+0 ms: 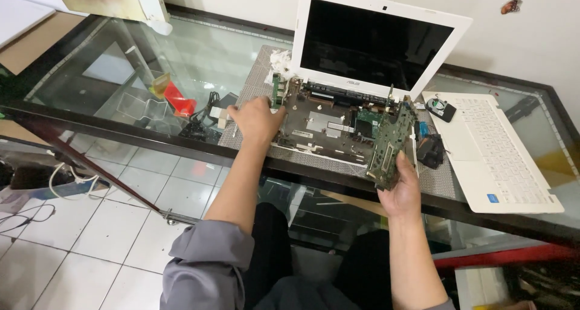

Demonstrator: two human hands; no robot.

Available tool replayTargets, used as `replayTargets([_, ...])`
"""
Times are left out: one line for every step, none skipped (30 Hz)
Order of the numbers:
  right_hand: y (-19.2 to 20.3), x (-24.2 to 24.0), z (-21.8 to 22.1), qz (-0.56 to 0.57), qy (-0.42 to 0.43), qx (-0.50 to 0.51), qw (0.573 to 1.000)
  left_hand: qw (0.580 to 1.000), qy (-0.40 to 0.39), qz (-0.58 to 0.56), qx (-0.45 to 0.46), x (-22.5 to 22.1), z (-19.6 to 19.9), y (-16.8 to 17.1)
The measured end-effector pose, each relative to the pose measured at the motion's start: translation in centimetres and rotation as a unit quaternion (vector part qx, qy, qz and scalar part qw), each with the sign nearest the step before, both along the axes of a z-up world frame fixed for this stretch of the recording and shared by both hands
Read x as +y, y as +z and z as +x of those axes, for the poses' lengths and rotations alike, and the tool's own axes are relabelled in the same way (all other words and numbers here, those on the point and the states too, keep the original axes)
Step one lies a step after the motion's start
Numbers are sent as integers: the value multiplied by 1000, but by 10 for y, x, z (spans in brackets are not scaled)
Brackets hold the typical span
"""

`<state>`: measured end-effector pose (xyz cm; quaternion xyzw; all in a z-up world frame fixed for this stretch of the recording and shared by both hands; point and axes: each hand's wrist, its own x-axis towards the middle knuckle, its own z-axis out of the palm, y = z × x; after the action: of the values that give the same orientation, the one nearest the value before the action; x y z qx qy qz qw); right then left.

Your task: Removing, inspecting, and attempting to reinstall a laptop motherboard during a repair or cleaning process.

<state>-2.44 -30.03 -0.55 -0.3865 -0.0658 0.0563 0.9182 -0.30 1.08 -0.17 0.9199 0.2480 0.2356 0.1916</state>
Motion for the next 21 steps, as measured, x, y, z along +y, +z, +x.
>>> replayTargets([-2,0,1,0,0,0,1000,1000,0,0,0,0,-1,0])
replayTargets([-3,-1,1,3,-4,2,1000,1000,-2,-1,-3,1,-1,0])
replayTargets([-5,-2,1,6,-7,4,1000,1000,-4,-2,-7,1,-2,0])
replayTargets([-6,-3,2,6,-8,4,1000,1000,-4,-2,-6,1,-1,-2])
replayTargets([-6,-4,4,2,-5,5,1000,1000,-4,2,-4,2,0,-3])
replayTargets([-7,-5,5,-2,-2,6,1000,1000,-3,7,-1,4,0,-5])
replayTargets([-9,-5,6,-1,-2,6,1000,1000,-3,7,-1,5,2,-7])
replayTargets([-11,-6,7,0,-2,6,1000,1000,0,11,1,6,3,-10])
replayTargets([-13,-7,8,2,-2,7,1000,1000,1,14,4,6,5,-12])
replayTargets([-9,-5,6,2,-2,7,1000,1000,1,15,4,5,3,-10])
replayTargets([-5,-3,4,4,-1,6,1000,1000,5,23,-2,3,1,-8])
replayTargets([-1,-2,2,6,0,5,1000,999,9,31,-8,1,0,-7])
replayTargets([-2,-2,2,7,-1,5,1000,999,8,31,-8,-3,-2,-3])
replayTargets([-3,-3,2,6,-4,5,1000,998,-7,43,-33,-6,-5,1])
replayTargets([-4,-3,3,5,-7,4,1000,997,-22,56,-58,-10,-7,4])
replayTargets([-6,-4,4,5,-7,4,1000,997,-22,56,-58,-13,-6,4])
replayTargets([-7,-4,5,0,-3,2,1000,993,-55,75,-75,-16,-5,4])
replayTargets([-9,-5,6,-5,1,-1,1000,987,-88,94,-91,-19,-4,4])
replayTargets([-13,-6,8,-6,2,-1,1000,988,-87,93,-91,-21,2,-1])
replayTargets([-16,-6,9,-5,2,-2,1000,986,-110,105,-65,-23,7,-6])
replayTargets([-20,-7,11,-3,2,-4,1000,983,-133,118,-39,-24,14,-10])
